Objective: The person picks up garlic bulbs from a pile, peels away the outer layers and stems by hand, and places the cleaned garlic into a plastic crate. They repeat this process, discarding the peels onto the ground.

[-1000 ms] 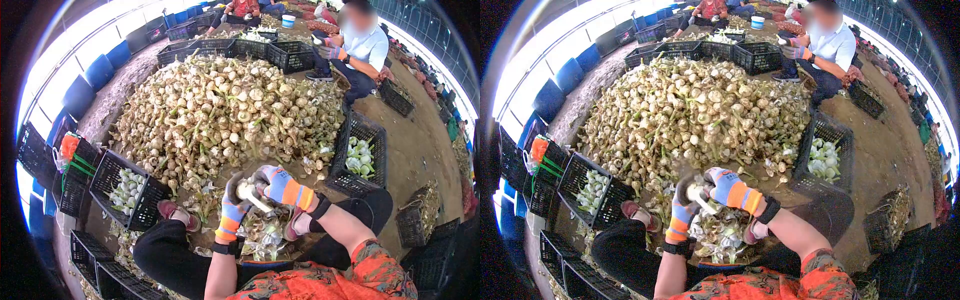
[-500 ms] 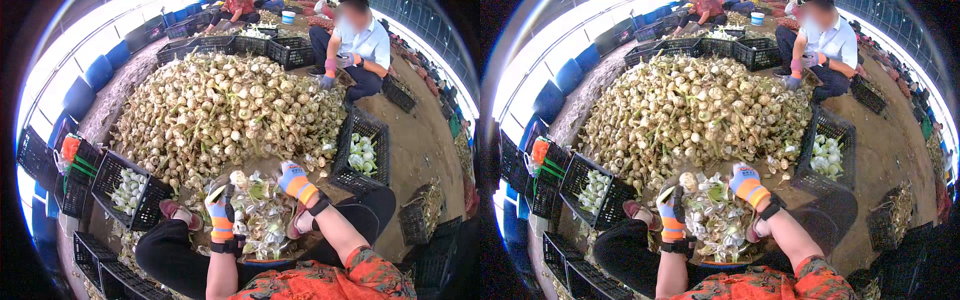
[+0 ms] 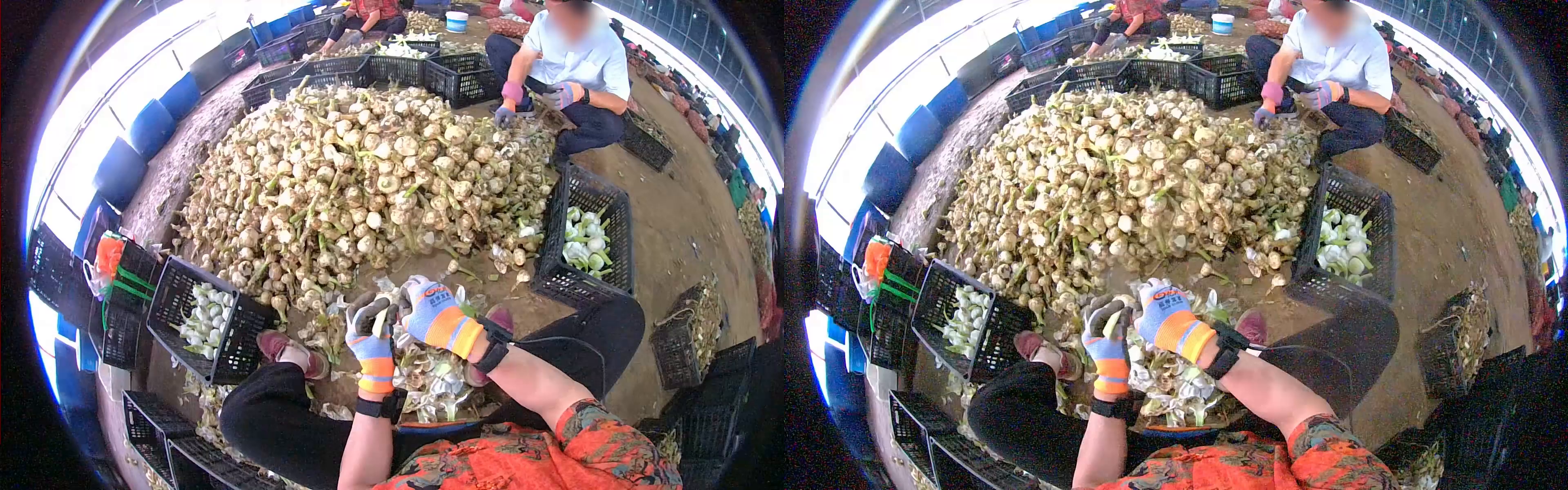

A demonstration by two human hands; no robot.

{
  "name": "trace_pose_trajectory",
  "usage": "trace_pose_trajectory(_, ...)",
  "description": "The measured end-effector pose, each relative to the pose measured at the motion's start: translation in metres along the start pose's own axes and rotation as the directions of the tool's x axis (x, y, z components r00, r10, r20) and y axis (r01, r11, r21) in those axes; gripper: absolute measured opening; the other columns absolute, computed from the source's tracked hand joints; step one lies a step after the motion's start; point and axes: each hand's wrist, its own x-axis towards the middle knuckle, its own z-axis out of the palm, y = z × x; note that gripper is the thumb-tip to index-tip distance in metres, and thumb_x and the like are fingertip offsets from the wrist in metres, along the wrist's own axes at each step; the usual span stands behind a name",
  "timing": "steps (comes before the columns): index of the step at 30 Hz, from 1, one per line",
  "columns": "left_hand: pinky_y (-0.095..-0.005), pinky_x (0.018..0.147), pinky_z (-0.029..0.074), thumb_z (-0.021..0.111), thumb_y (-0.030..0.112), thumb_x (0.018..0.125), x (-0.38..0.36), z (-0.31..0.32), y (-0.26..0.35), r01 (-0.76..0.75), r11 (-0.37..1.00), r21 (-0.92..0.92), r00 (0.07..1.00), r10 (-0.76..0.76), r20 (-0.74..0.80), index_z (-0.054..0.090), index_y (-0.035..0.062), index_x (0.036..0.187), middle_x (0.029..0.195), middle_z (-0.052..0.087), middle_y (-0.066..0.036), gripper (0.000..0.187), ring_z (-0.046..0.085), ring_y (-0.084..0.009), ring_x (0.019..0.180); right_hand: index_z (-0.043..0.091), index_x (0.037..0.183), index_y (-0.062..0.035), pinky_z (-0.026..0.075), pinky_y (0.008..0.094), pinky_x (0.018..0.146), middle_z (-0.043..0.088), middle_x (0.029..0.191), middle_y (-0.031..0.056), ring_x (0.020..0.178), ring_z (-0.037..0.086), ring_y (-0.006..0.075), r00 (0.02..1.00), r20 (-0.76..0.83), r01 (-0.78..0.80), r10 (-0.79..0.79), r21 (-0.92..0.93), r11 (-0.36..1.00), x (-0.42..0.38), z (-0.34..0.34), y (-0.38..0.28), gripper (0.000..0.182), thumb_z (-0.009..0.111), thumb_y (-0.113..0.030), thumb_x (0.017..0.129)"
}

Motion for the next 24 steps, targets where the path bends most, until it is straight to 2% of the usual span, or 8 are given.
trace_pose_trajectory(3,-0.0310,0.078,0.050,0.065,-0.002,0.074,0.008,-0.009,0.005,-0.174,0.952,0.251,0.984,0.159,0.078,0.067,-0.0011,0.090,0.105,0.059,-0.012,0.016,0.057,-0.0209,0.093,0.054,0.098,-0.0024,0.045,0.0415,0.084,0.054,0.106,0.0192,0.099,0.054,0.0347,0.999,-0.027,-0.029,0.030,0.028,0.999,0.000,-0.002,-0.003,0.039,0.063,-0.022,0.065)
trace_pose_trajectory(5,-0.0311,0.077,0.050,0.064,0.001,0.076,0.018,-0.019,0.012,-0.058,0.995,-0.086,0.990,0.069,0.124,0.065,-0.0022,0.091,0.105,0.061,-0.014,0.015,0.059,-0.0223,0.092,0.056,0.094,-0.0023,0.045,0.0417,0.082,0.055,0.102,0.0206,0.097,0.054,0.0363,0.994,-0.104,-0.019,0.022,0.029,0.999,0.003,0.003,0.010,0.035,0.062,-0.022,0.067)
trace_pose_trajectory(9,-0.0292,0.074,0.051,0.068,0.001,0.074,0.026,-0.026,0.036,0.110,0.944,-0.310,0.993,-0.117,-0.005,0.064,-0.0039,0.091,0.105,0.061,-0.015,0.018,0.059,-0.0196,0.091,0.061,0.089,0.0007,0.047,0.0405,0.075,0.062,0.089,0.0211,0.083,0.059,0.0358,0.943,-0.264,-0.154,0.203,0.195,0.969,0.012,0.011,0.061,0.029,0.062,-0.024,0.074)
trace_pose_trajectory(11,-0.0298,0.075,0.051,0.070,0.002,0.073,0.024,-0.025,0.031,0.094,0.995,-0.016,0.996,-0.094,0.008,0.063,-0.0049,0.091,0.107,0.060,-0.015,0.021,0.058,-0.0192,0.091,0.063,0.094,-0.0005,0.048,0.0383,0.075,0.063,0.091,0.0207,0.084,0.061,0.0347,0.977,-0.153,-0.044,0.150,0.541,0.840,0.011,0.020,0.059,0.031,0.065,-0.023,0.073)
trace_pose_trajectory(13,-0.0324,0.078,0.052,0.066,-0.009,0.072,0.017,-0.010,0.026,0.137,0.960,-0.245,0.990,-0.139,0.012,0.063,-0.0050,0.088,0.114,0.054,-0.014,0.017,0.057,-0.0210,0.095,0.062,0.101,0.0018,0.047,0.0259,0.077,0.064,0.099,0.0159,0.087,0.060,0.0172,0.987,-0.161,0.107,-0.006,0.628,0.771,0.004,0.020,0.038,0.028,0.063,-0.011,0.075)
trace_pose_trajectory(15,-0.0321,0.078,0.053,0.063,-0.014,0.070,0.013,-0.001,0.025,0.217,0.923,-0.317,0.974,-0.226,0.009,0.063,-0.0048,0.087,0.112,0.052,-0.012,0.019,0.056,-0.0230,0.097,0.061,0.104,0.0016,0.047,0.0346,0.082,0.062,0.101,0.0198,0.091,0.061,0.0298,0.973,-0.229,0.067,-0.005,0.267,0.961,-0.008,0.003,0.007,0.035,0.063,-0.013,0.072)
trace_pose_trajectory(16,-0.0304,0.077,0.053,0.063,-0.016,0.069,0.011,0.002,0.024,0.062,0.982,-0.176,0.998,-0.060,0.015,0.064,-0.0030,0.088,0.108,0.051,-0.011,0.023,0.056,-0.0235,0.096,0.061,0.102,0.0012,0.047,0.0364,0.081,0.061,0.101,0.0204,0.091,0.059,0.0327,0.981,-0.190,0.014,0.039,0.272,0.962,-0.008,-0.002,0.001,0.035,0.062,-0.013,0.070)
trace_pose_trajectory(24,-0.0301,0.081,0.050,0.065,-0.008,0.070,0.001,0.002,0.015,-0.157,0.967,0.199,0.988,0.154,0.033,0.065,-0.0032,0.087,0.105,0.055,-0.008,0.017,0.057,-0.0199,0.095,0.058,0.097,0.0030,0.047,0.0406,0.077,0.057,0.098,0.0237,0.089,0.056,0.0382,0.990,-0.110,0.084,-0.084,-0.010,0.996,-0.001,-0.003,-0.004,0.039,0.060,-0.016,0.063)
